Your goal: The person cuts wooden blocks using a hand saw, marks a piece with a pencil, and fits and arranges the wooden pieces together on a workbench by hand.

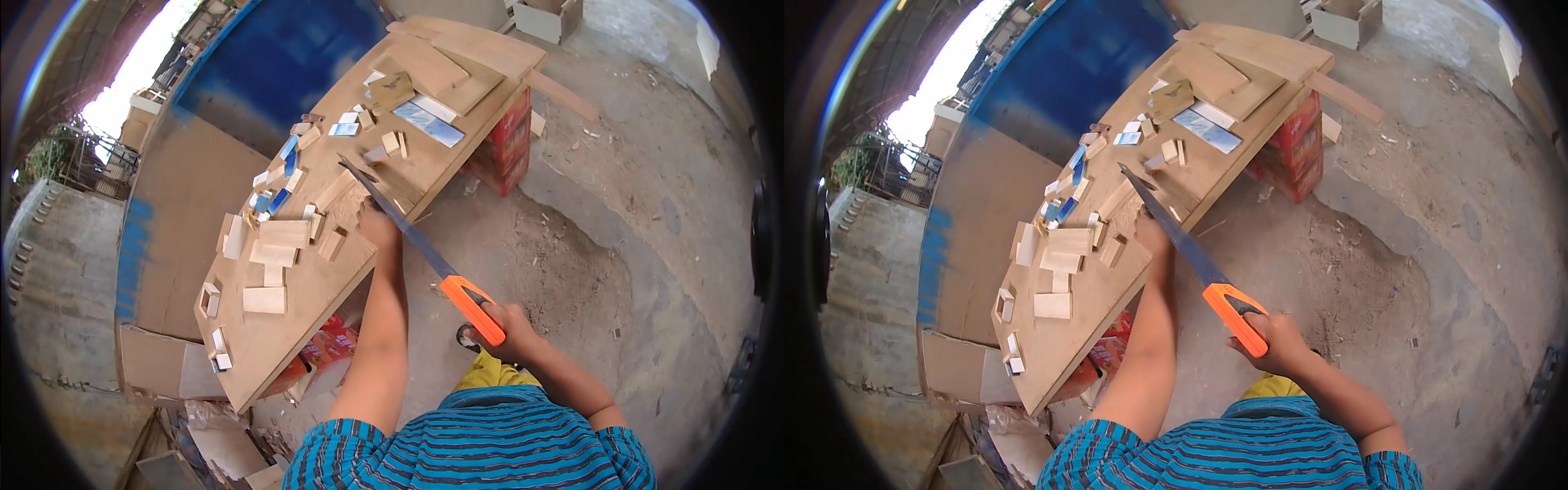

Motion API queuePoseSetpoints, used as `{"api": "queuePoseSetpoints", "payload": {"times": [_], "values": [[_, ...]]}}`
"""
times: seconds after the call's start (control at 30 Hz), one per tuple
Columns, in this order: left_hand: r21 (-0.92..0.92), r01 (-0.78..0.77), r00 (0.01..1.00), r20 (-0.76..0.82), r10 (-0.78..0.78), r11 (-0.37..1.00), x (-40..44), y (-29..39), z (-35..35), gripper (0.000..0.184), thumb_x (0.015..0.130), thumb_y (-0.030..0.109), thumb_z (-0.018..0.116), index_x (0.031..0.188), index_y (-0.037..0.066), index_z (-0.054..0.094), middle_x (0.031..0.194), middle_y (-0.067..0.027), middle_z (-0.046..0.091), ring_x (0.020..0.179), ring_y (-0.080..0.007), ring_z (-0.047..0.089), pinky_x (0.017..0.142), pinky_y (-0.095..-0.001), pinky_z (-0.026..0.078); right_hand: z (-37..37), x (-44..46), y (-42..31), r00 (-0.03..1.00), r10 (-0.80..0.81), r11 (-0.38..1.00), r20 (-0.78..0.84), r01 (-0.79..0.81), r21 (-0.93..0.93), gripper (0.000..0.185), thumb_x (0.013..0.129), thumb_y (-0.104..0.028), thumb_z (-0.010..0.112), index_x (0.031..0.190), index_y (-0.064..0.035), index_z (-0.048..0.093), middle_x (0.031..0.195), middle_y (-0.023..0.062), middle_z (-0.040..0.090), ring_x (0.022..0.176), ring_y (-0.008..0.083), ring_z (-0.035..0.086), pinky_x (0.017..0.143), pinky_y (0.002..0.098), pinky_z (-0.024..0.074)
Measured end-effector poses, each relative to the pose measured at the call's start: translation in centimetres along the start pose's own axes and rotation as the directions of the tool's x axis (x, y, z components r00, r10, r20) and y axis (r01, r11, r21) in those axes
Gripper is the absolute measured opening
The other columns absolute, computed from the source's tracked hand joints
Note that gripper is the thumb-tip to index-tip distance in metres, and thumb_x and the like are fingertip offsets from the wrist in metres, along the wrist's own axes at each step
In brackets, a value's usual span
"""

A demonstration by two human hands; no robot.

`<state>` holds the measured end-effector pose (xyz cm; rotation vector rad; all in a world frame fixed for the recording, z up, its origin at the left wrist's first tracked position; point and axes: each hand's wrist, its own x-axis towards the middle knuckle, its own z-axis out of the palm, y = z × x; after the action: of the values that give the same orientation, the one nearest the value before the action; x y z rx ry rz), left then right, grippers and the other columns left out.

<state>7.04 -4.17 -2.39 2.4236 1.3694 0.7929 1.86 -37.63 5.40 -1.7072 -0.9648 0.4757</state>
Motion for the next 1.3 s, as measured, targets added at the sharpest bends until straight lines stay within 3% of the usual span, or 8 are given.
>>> {"api": "queuePoseSetpoints", "payload": {"times": [0.1, 0.2, 0.3, 0.5, 0.6, 1.1, 1.3], "values": [[0.04, -0.034, 0.998, -0.05, 0.036, 0.999, -0.3, 0.2, 0.0, 0.02, 0.081, 0.025, 0.057, 0.095, 0.011, 0.063, 0.093, -0.0043, 0.064, 0.097, -0.0272, 0.058, 0.08, -0.0462, 0.037, 1.1, -0.3, 0.4, 0.996, 0.082, 0.991, -0.026, -0.079, 0.105, 0.028, 0.077, -0.026, 0.077, 0.078, -0.0062, 0.057, 0.066, 0.0129, 0.059, 0.061, 0.0355, 0.06, 0.054, 0.041, 0.0479], [0.188, -0.079, 0.996, -0.013, 0.083, 0.979, -0.5, 0.9, -1.0, 0.022, 0.08, 0.026, 0.057, 0.095, 0.011, 0.064, 0.095, -0.0052, 0.064, 0.097, -0.028, 0.058, 0.082, -0.0444, 0.037, 2.0, -0.3, -0.6, 0.996, -0.062, 0.998, -0.071, 0.063, 0.001, 0.028, 0.077, -0.026, 0.076, 0.077, -0.0066, 0.057, 0.065, 0.0128, 0.059, 0.06, 0.0352, 0.06, 0.054, 0.0413, 0.0481], [0.253, -0.13, 0.991, 0.046, 0.122, 0.959, -0.1, 0.6, -1.1, 0.025, 0.08, 0.027, 0.056, 0.097, 0.01, 0.064, 0.097, -0.007, 0.064, 0.097, -0.0293, 0.059, 0.082, -0.0447, 0.039, 1.9, -0.2, -0.6, 0.997, -0.059, 0.998, -0.058, 0.061, 0.023, 0.027, 0.077, -0.026, 0.077, 0.076, -0.0071, 0.057, 0.065, 0.0123, 0.058, 0.06, 0.0345, 0.06, 0.054, 0.0412, 0.048], [0.211, -0.198, 0.98, 0.044, 0.193, 0.957, 0.2, -0.6, -0.2, 0.031, 0.08, 0.028, 0.056, 0.099, 0.005, 0.063, 0.1, -0.0098, 0.064, 0.098, -0.0315, 0.06, 0.078, -0.049, 0.046, 1.4, 0.0, -1.7, 1.0, 0.003, 1.0, -0.027, -0.002, 0.021, 0.028, 0.076, -0.025, 0.077, 0.076, -0.0069, 0.056, 0.064, 0.0118, 0.058, 0.059, 0.0342, 0.06, 0.053, 0.0409, 0.0475], [0.196, -0.216, 0.976, 0.043, 0.212, 0.956, 0.2, -0.8, -0.1, 0.031, 0.08, 0.028, 0.056, 0.099, 0.005, 0.063, 0.1, -0.0099, 0.064, 0.098, -0.0317, 0.06, 0.077, -0.0489, 0.046, 2.1, -0.1, -1.4, 0.999, -0.027, 0.998, -0.032, 0.029, 0.051, 0.027, 0.075, -0.018, 0.078, 0.075, -0.0032, 0.056, 0.064, 0.0147, 0.058, 0.059, 0.0361, 0.059, 0.054, 0.0394, 0.0485], [0.153, -0.228, 0.973, 0.016, 0.228, 0.962, 0.1, -0.8, 0.0, 0.025, 0.081, 0.024, 0.054, 0.097, 0.006, 0.062, 0.098, -0.0092, 0.064, 0.099, -0.0309, 0.058, 0.079, -0.0478, 0.045, 2.9, 2.2, -1.6, 0.99, 0.13, 0.988, -0.058, -0.125, 0.088, 0.026, 0.079, -0.025, 0.075, 0.077, -0.0069, 0.057, 0.067, 0.0118, 0.059, 0.061, 0.0358, 0.06, 0.055, 0.0404, 0.0485], [0.17, -0.228, 0.974, 0.028, 0.226, 0.959, -0.1, 0.0, -0.7, 0.026, 0.079, 0.025, 0.057, 0.096, 0.006, 0.062, 0.099, -0.0087, 0.064, 0.099, -0.0315, 0.058, 0.077, -0.0488, 0.045, 4.6, 2.3, -1.0, 0.996, -0.013, 1.0, -0.092, 0.011, -0.017, 0.024, 0.079, -0.023, 0.075, 0.077, -0.0073, 0.057, 0.068, 0.0111, 0.06, 0.063, 0.0345, 0.06, 0.055, 0.041, 0.0484]]}}
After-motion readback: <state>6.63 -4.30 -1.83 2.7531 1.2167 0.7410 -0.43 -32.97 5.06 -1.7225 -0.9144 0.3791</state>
